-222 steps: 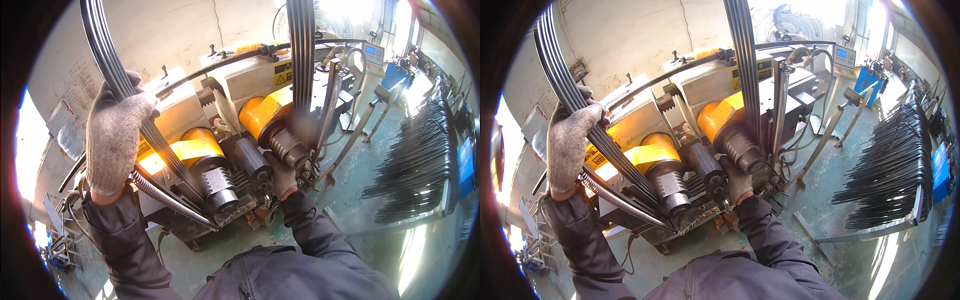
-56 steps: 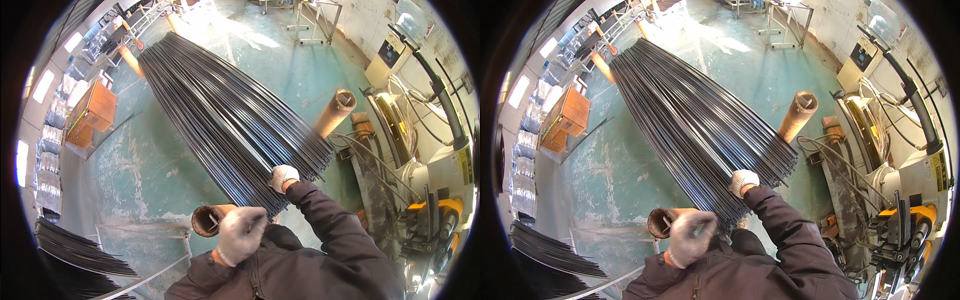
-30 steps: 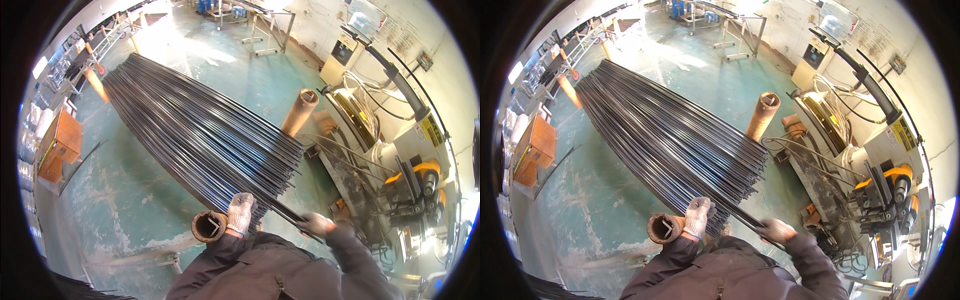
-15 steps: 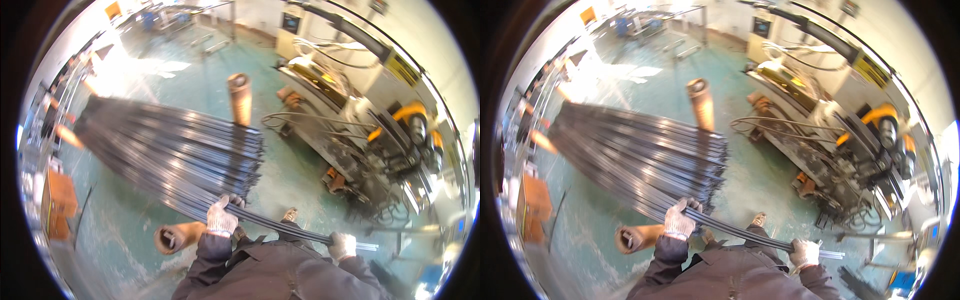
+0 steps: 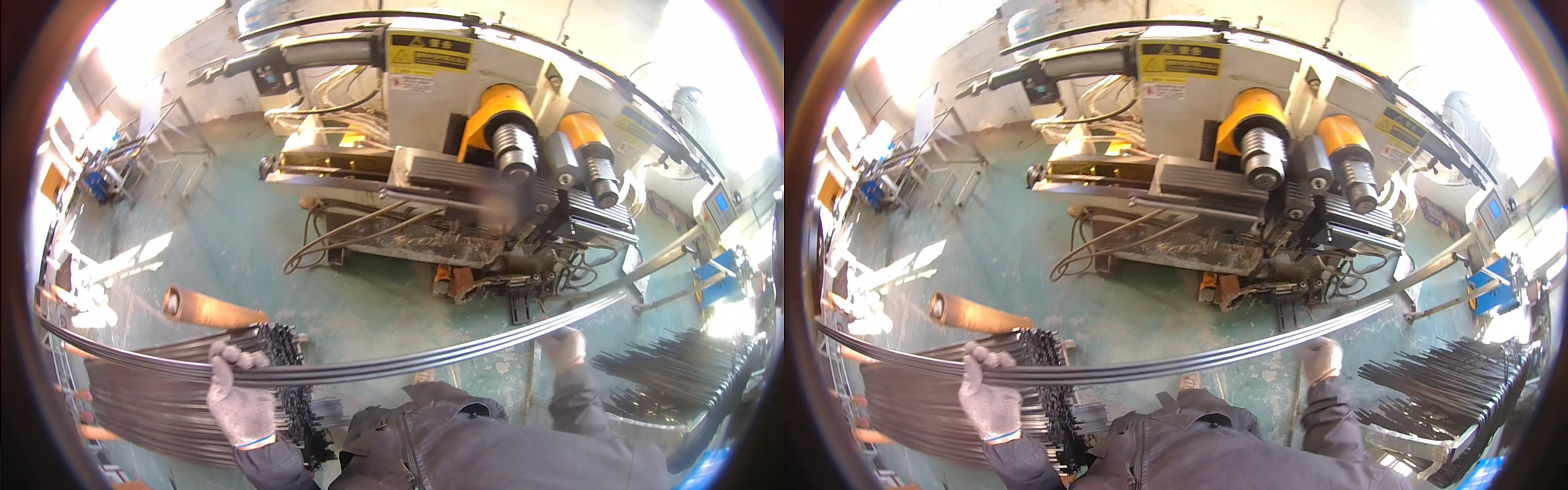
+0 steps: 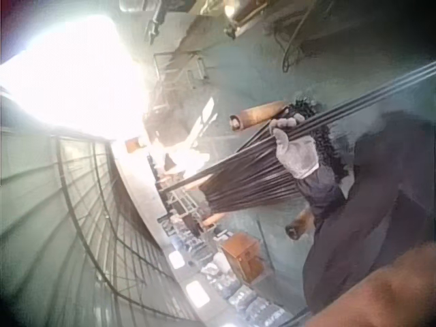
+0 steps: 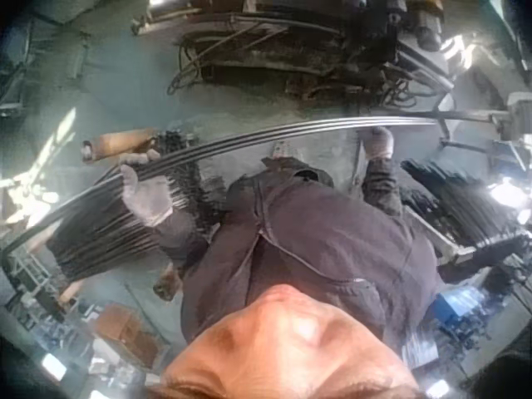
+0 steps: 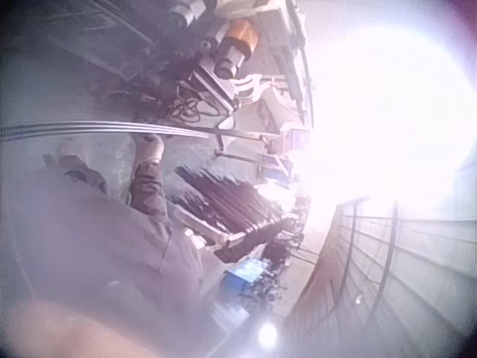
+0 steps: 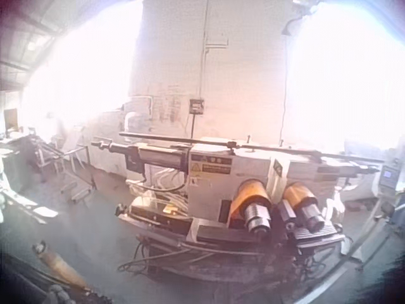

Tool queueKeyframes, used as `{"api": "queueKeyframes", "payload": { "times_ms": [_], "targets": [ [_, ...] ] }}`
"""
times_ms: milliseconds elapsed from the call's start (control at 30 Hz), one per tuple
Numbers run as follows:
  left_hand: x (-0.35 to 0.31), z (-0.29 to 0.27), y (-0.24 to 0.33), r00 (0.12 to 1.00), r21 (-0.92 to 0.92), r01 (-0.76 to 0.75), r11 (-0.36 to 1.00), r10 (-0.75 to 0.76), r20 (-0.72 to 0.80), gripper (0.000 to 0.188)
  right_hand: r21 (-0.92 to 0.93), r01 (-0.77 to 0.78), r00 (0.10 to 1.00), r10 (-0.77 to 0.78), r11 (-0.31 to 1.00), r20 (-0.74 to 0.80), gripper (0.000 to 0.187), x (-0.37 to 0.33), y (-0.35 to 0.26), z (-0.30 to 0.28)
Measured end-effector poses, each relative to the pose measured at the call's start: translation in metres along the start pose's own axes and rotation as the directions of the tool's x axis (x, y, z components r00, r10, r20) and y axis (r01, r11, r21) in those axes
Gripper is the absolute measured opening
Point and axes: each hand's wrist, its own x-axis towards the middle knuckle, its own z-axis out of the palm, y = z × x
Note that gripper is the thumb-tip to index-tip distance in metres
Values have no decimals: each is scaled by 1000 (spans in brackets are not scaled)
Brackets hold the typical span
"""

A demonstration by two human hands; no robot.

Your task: The person repeatedly picks up bundles of long metal rods, feeds them into a bending machine, and collects the bent rods. The person stacks the finished bent rods on a nearby rack.

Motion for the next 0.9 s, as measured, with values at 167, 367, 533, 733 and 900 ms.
{"api": "queueKeyframes", "payload": {
  "times_ms": [167, 367, 533, 733, 900],
  "targets": [
    [58, 72, -57, 963, 37, 185, 982, -189, 192, 34, 738, -315, 940, 306, 596, 153, 18, 0, -3, 117],
    [167, 73, 6, 974, 173, -55, 983, 15, 225, 39, 609, -18, 979, 138, 793, -150, 19, 34, -47, 111],
    [265, 43, -11, 956, 175, 3, 985, -54, 289, 41, 558, 221, 938, -17, 800, -347, 33, 62, -60, 149],
    [368, 58, -55, 982, 255, 13, 967, -60, 176, 29, 481, 375, 891, -164, 792, -424, 42, 118, -87, 215],
    [408, 87, -107, 923, 174, 159, 972, -209, 323, 31, 566, 476, 862, -230, 673, -452, 28, 157, -104, 245]
  ]
}}
